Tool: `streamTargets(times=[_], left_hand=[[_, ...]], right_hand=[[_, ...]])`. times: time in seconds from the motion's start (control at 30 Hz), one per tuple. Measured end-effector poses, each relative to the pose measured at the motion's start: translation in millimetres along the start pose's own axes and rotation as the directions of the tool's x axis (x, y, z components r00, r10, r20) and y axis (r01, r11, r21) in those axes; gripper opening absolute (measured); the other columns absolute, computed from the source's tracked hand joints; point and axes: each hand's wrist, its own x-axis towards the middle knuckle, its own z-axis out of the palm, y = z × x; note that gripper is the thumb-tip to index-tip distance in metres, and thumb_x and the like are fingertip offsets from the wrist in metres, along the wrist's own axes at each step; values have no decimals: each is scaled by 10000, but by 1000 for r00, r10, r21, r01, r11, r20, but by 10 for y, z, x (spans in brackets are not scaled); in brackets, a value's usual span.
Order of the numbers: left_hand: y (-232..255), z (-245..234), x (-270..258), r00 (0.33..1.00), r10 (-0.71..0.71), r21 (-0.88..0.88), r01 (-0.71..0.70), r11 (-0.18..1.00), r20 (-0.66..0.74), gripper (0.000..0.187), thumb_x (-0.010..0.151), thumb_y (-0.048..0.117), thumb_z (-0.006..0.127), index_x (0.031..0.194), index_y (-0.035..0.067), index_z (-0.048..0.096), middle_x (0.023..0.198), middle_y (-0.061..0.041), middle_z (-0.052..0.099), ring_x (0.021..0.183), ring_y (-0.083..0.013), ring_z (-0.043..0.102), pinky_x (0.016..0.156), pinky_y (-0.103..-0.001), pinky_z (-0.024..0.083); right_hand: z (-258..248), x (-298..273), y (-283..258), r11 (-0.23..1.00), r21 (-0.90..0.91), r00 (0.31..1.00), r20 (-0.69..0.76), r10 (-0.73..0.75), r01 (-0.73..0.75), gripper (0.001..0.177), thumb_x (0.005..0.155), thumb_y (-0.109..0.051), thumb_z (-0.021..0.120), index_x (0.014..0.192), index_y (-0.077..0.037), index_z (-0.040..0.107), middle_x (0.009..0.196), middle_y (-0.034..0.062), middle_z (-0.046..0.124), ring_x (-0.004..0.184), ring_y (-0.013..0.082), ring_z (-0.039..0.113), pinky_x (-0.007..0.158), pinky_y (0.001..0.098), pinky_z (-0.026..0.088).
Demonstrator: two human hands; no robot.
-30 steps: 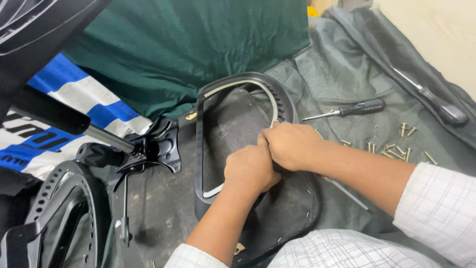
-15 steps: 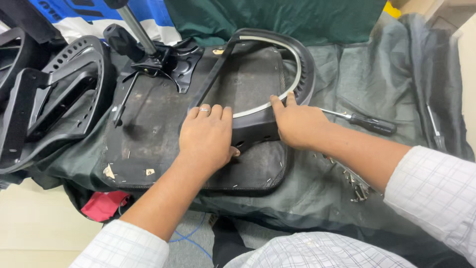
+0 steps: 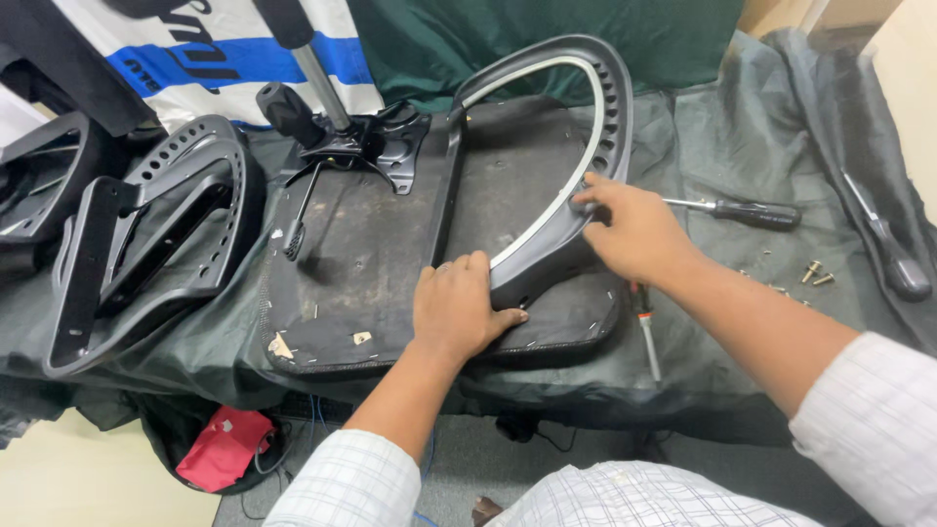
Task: The person unscrews screws from an office chair armrest with a screwdriver, removes the armrest pad from the seat, then aligns the armrest back on the seat and drives the screws back in by hand and with the screwdriver.
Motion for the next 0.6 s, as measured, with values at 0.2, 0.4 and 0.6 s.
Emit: streamTargets(times=[0.2,0.4,0.6], left_hand=[[-239,-54,-417,995,-52,-33,55,998,84,602,643,485,905,991,83,622,1025,-109,713,1019,-306,652,914,-432,438],[-537,-247,-1009,991,-68,-110,80,991,111,583,640,462,909,1002,93,639,1026,-93,712,1012,-295,646,930,-417,431],[-985,-474,-1756,996,-72,-89,77,993,56,524,602,404,912,927,94,642,956,-64,687,996,-276,631,890,-439,425]], right_hand=[[320,-517,-143,882,470,909,-354,218,-28,379,851,-57,665,1226,-39,621,1085,63,683,543,144,577,490,332,489],[747,-983,-464,624,635,830,49,556,-456,573,854,-366,777,1255,-107,459,759,38,517,546,122,500,459,311,470],[1029,-1147,-844,706,466,843,228,487,-534,564,822,-385,807,1063,17,493,733,48,508,523,122,508,427,297,448]])
